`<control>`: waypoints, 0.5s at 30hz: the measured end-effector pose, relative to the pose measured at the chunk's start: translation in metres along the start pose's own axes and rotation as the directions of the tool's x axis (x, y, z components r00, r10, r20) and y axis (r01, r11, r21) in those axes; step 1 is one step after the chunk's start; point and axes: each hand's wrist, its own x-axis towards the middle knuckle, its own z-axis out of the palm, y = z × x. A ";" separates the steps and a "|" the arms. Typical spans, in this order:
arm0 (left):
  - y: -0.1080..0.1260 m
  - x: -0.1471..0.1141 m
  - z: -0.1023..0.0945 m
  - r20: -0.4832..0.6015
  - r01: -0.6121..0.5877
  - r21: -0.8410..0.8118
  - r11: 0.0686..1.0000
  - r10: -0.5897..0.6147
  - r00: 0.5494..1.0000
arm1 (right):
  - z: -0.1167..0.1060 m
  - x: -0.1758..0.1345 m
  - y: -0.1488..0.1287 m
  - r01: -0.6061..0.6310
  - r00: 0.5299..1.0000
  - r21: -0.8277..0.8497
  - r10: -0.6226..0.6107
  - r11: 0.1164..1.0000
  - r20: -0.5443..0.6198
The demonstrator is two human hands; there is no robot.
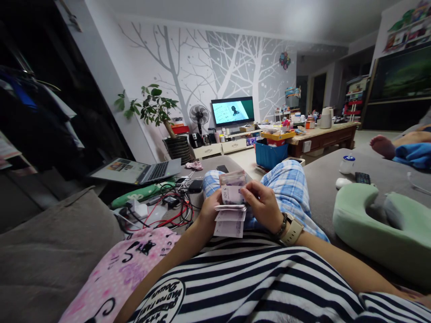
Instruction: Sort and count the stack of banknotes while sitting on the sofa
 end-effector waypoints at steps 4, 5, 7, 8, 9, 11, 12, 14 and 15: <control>-0.002 0.001 -0.002 -0.064 -0.032 0.047 0.998 0.035 0.997 | 0.000 0.000 0.000 0.007 1.000 -0.016 -0.007 1.000 0.005; -0.003 0.004 -0.004 -0.051 -0.030 0.045 0.999 0.033 0.998 | 0.000 0.000 0.000 0.016 1.000 -0.023 -0.016 1.000 0.007; -0.006 0.009 -0.008 -0.009 -0.053 0.043 0.998 0.054 0.999 | -0.001 -0.001 -0.001 0.044 0.999 -0.048 -0.043 0.998 0.013; -0.007 0.011 -0.010 0.004 -0.060 0.045 0.997 0.060 0.998 | -0.001 -0.001 -0.002 0.060 0.998 -0.065 -0.058 0.996 0.021; -0.008 0.013 -0.011 0.003 -0.050 0.040 0.998 0.050 0.999 | -0.001 -0.002 -0.003 0.077 0.997 -0.081 -0.074 0.994 0.032; -0.007 0.013 -0.012 0.001 0.025 0.003 1.000 -0.025 1.000 | -0.002 -0.003 -0.006 0.114 0.992 -0.103 -0.108 0.988 0.057; -0.006 0.012 -0.011 0.008 0.075 -0.024 0.997 -0.075 0.997 | -0.002 -0.003 -0.007 0.132 0.990 -0.108 -0.125 0.985 0.072; -0.004 0.010 -0.009 0.047 0.148 -0.063 0.987 -0.146 0.988 | -0.003 -0.004 -0.009 0.163 0.983 -0.111 -0.153 0.980 0.098; -0.004 0.010 -0.009 0.067 0.164 -0.069 0.984 -0.159 0.985 | -0.003 -0.004 -0.010 0.174 0.981 -0.111 -0.162 0.978 0.109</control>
